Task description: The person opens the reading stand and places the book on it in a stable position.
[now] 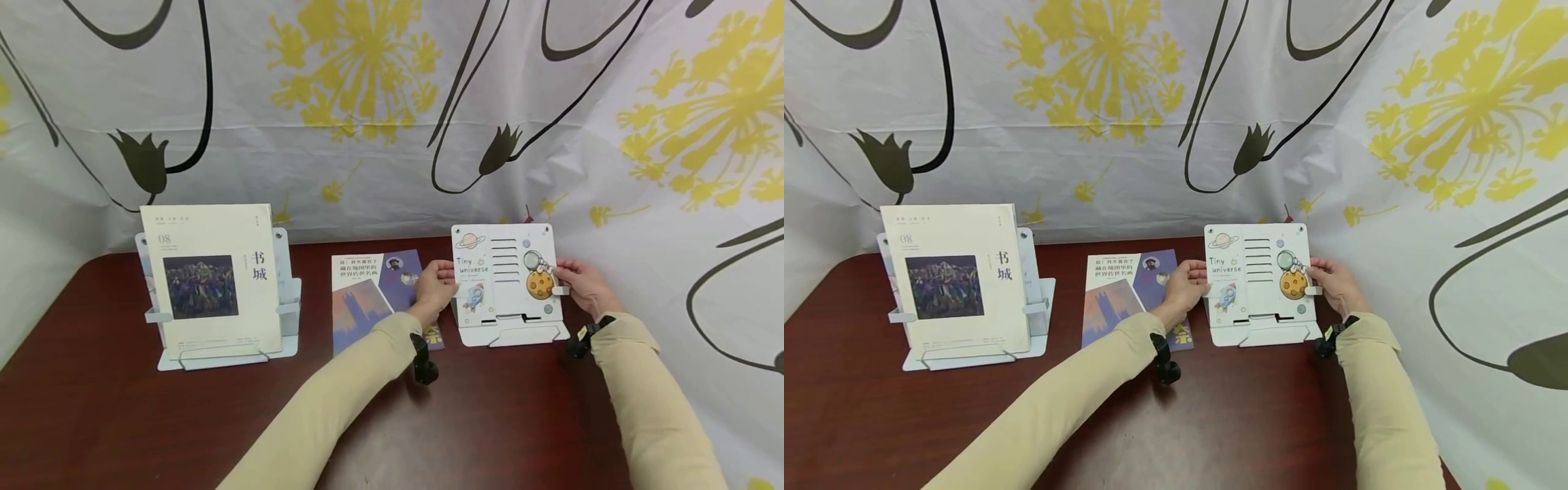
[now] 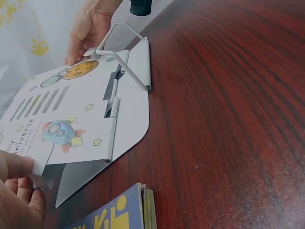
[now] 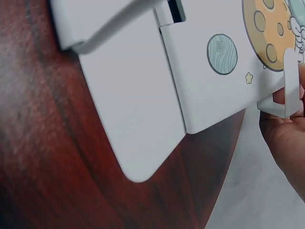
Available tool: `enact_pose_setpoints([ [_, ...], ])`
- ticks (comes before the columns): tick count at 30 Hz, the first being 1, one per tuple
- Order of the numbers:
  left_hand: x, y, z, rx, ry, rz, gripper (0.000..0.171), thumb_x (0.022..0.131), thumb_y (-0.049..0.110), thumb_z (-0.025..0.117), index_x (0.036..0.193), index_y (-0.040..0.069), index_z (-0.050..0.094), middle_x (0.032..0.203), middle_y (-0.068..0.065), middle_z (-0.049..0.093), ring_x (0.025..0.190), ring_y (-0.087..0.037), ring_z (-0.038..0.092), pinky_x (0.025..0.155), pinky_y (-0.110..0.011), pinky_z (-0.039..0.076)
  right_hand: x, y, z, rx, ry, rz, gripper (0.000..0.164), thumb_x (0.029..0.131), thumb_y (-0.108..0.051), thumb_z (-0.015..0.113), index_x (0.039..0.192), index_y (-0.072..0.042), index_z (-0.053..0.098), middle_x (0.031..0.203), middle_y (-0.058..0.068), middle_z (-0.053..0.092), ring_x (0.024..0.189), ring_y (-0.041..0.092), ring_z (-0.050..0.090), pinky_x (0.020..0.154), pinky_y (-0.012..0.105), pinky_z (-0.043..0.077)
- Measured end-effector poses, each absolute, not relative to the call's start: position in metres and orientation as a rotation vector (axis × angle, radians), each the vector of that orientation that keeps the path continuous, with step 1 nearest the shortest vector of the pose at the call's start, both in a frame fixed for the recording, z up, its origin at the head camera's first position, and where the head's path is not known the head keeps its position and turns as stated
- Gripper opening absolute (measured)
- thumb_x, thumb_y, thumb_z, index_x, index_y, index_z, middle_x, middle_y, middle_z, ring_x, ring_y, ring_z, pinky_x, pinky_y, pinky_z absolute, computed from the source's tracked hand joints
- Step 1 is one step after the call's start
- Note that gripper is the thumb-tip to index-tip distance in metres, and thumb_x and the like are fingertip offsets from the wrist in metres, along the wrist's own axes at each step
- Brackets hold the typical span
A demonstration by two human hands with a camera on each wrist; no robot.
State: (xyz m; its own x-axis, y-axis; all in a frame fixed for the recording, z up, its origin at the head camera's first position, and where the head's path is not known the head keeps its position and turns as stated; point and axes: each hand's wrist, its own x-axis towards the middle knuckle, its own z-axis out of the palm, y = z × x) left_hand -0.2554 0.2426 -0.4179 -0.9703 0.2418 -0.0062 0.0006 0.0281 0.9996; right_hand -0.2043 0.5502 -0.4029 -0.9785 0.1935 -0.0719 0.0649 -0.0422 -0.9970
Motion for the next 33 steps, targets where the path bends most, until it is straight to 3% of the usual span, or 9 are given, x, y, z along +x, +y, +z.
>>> enact_pose_setpoints([
  [8, -0.257, 0.243, -0.411, 0.287, 2.138, 2.048, 0.031, 0.077, -0.011, 0.068, 0.102, 0.007, 0.063, 0.093, -0.007, 0.063, 0.081, -0.014, 0.062, 0.069, -0.023, 0.053, -0.193, 0.555, -0.401, -0.179, -1.982, 2.281, 0.013, 0.090, 0.002, 0.058, 0.086, -0.011, 0.061, 0.076, -0.002, 0.061, 0.067, 0.007, 0.057, 0.061, 0.018, 0.047],
  [15, -0.258, 0.241, -0.402, 0.372, 2.184, 2.011, 0.032, 0.077, -0.012, 0.064, 0.103, 0.007, 0.063, 0.092, -0.006, 0.062, 0.081, -0.015, 0.061, 0.068, -0.023, 0.051, -0.179, 0.554, -0.398, -0.071, -1.961, 2.299, 0.021, 0.093, 0.009, 0.047, 0.087, -0.007, 0.059, 0.077, 0.000, 0.062, 0.068, 0.008, 0.059, 0.062, 0.019, 0.050],
  [25, -0.267, 0.239, -0.376, 0.451, 2.236, 1.963, 0.031, 0.078, -0.005, 0.068, 0.107, 0.002, 0.063, 0.098, -0.011, 0.067, 0.086, -0.020, 0.065, 0.069, -0.020, 0.051, -0.155, 0.540, -0.400, -0.063, -1.868, 2.231, 0.014, 0.091, 0.006, 0.053, 0.089, -0.006, 0.058, 0.079, 0.001, 0.061, 0.070, 0.009, 0.060, 0.063, 0.019, 0.051],
  [33, -0.279, 0.237, -0.328, 0.744, 2.477, 1.953, 0.034, 0.083, 0.011, 0.071, 0.114, 0.005, 0.061, 0.108, -0.007, 0.067, 0.098, -0.017, 0.063, 0.086, -0.019, 0.046, -0.139, 0.523, -0.401, -0.052, -1.811, 2.179, 0.019, 0.092, 0.009, 0.049, 0.088, -0.007, 0.059, 0.078, -0.001, 0.062, 0.068, 0.009, 0.059, 0.061, 0.018, 0.049],
])
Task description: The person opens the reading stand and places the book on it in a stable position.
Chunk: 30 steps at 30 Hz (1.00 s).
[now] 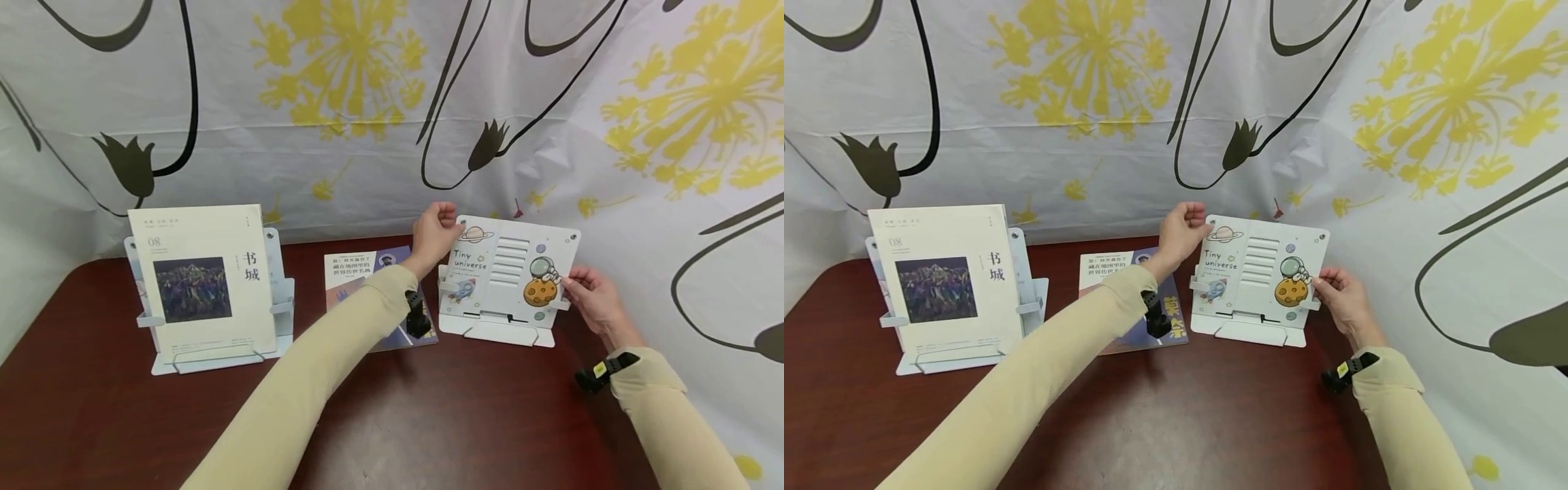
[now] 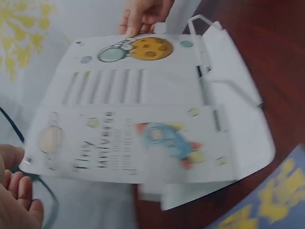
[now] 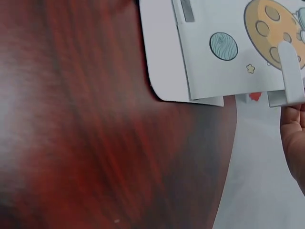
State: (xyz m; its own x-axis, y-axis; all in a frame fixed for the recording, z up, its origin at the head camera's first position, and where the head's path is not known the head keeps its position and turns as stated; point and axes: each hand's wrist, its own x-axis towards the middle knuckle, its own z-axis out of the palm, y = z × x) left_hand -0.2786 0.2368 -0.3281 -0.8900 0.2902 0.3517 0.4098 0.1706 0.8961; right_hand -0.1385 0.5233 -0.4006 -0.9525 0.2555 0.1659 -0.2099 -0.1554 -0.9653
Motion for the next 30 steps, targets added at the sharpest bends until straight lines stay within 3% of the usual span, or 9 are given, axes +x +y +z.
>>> enact_pose_setpoints([
  [9, -0.257, 0.259, -0.282, -1.099, -2.354, -1.492, 0.034, 0.086, 0.015, 0.069, 0.119, 0.008, 0.061, 0.116, -0.002, 0.064, 0.104, -0.013, 0.059, 0.086, -0.012, 0.042, -0.118, 0.506, -0.398, -0.126, -1.796, 2.080, 0.015, 0.090, 0.007, 0.054, 0.088, -0.008, 0.059, 0.078, -0.002, 0.061, 0.068, 0.008, 0.058, 0.059, 0.018, 0.049],
  [20, -0.229, 0.285, -0.290, -1.233, -2.437, -1.301, 0.032, 0.086, 0.018, 0.069, 0.117, 0.014, 0.063, 0.117, 0.004, 0.064, 0.104, -0.005, 0.059, 0.085, -0.006, 0.041, -0.092, 0.486, -0.397, -0.191, -1.818, 2.005, 0.015, 0.090, 0.005, 0.056, 0.085, -0.010, 0.058, 0.075, -0.004, 0.061, 0.064, 0.008, 0.059, 0.056, 0.018, 0.048],
  [30, -0.214, 0.298, -0.289, -1.435, -2.445, -0.864, 0.024, 0.089, 0.023, 0.065, 0.113, 0.022, 0.067, 0.114, 0.010, 0.064, 0.105, -0.007, 0.056, 0.089, -0.013, 0.042, -0.061, 0.475, -0.397, -0.230, -1.848, 1.906, 0.017, 0.089, 0.006, 0.057, 0.085, -0.011, 0.057, 0.073, -0.004, 0.063, 0.063, 0.008, 0.059, 0.057, 0.019, 0.050],
])
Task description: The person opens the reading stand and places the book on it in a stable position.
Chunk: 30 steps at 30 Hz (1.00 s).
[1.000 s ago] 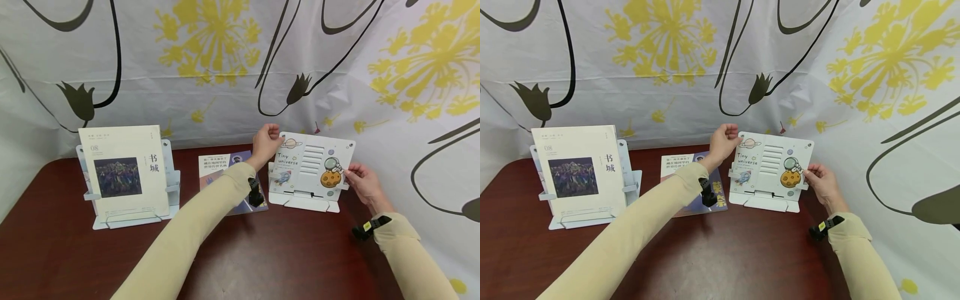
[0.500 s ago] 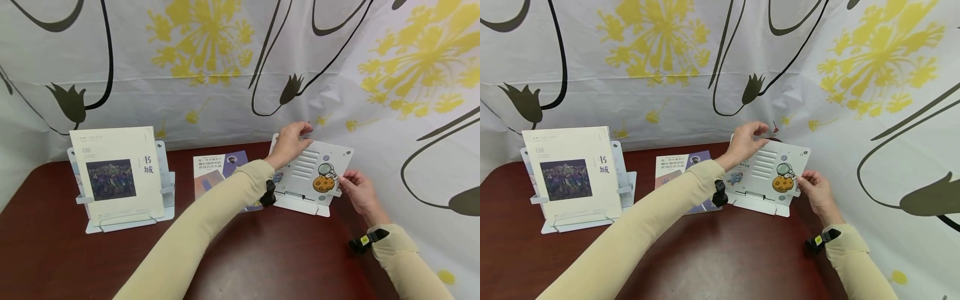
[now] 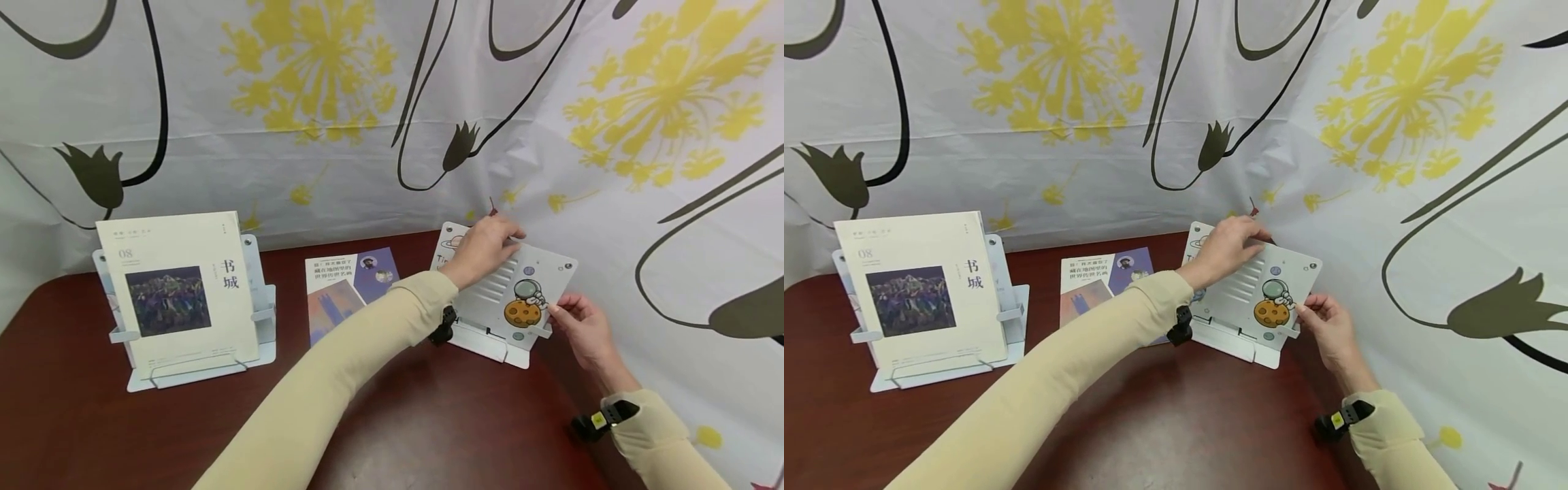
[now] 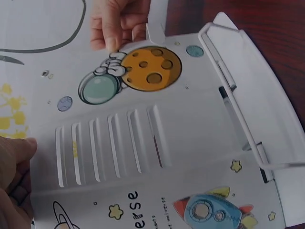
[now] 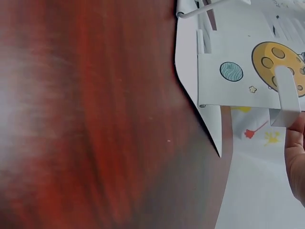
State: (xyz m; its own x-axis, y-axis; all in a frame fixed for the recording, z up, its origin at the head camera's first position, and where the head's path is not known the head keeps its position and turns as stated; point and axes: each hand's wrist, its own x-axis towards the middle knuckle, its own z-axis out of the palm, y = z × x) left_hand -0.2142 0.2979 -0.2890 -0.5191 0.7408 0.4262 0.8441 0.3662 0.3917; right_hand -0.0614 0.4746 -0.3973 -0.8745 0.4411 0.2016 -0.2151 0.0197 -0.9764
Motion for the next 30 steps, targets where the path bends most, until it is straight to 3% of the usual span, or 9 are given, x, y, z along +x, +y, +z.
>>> enact_pose_setpoints([
  [11, -0.218, 0.293, -0.291, -1.539, -2.391, -0.699, 0.020, 0.090, 0.020, 0.064, 0.109, 0.022, 0.070, 0.107, 0.010, 0.066, 0.102, -0.005, 0.057, 0.089, -0.012, 0.041, -0.044, 0.457, -0.401, -0.215, -1.779, 1.903, 0.019, 0.089, 0.010, 0.054, 0.084, -0.009, 0.058, 0.073, -0.002, 0.065, 0.063, 0.008, 0.061, 0.058, 0.019, 0.051],
  [18, -0.225, 0.291, -0.290, -1.768, -2.313, -0.720, 0.018, 0.092, 0.013, 0.061, 0.107, 0.016, 0.070, 0.109, 0.005, 0.066, 0.105, -0.007, 0.056, 0.091, -0.013, 0.040, -0.031, 0.438, -0.406, -0.263, -1.814, 1.773, 0.018, 0.087, 0.009, 0.058, 0.086, -0.009, 0.057, 0.078, -0.004, 0.065, 0.067, 0.006, 0.062, 0.061, 0.018, 0.053],
  [26, -0.232, 0.290, -0.286, -2.050, -2.122, -0.601, 0.012, 0.093, 0.014, 0.058, 0.103, 0.013, 0.066, 0.106, 0.002, 0.064, 0.104, -0.009, 0.056, 0.094, -0.016, 0.037, -0.019, 0.398, -0.407, -0.391, -1.757, 1.578, 0.019, 0.083, 0.016, 0.058, 0.084, -0.003, 0.056, 0.077, -0.002, 0.063, 0.065, 0.005, 0.061, 0.058, 0.014, 0.051],
  [30, -0.234, 0.288, -0.283, -2.159, -2.061, -0.617, 0.011, 0.093, 0.012, 0.058, 0.102, 0.011, 0.065, 0.105, 0.000, 0.064, 0.103, -0.010, 0.056, 0.093, -0.014, 0.037, -0.016, 0.375, -0.409, -0.401, -1.771, 1.419, 0.014, 0.081, 0.019, 0.058, 0.085, 0.007, 0.053, 0.077, -0.002, 0.061, 0.063, 0.002, 0.061, 0.056, 0.011, 0.049],
])
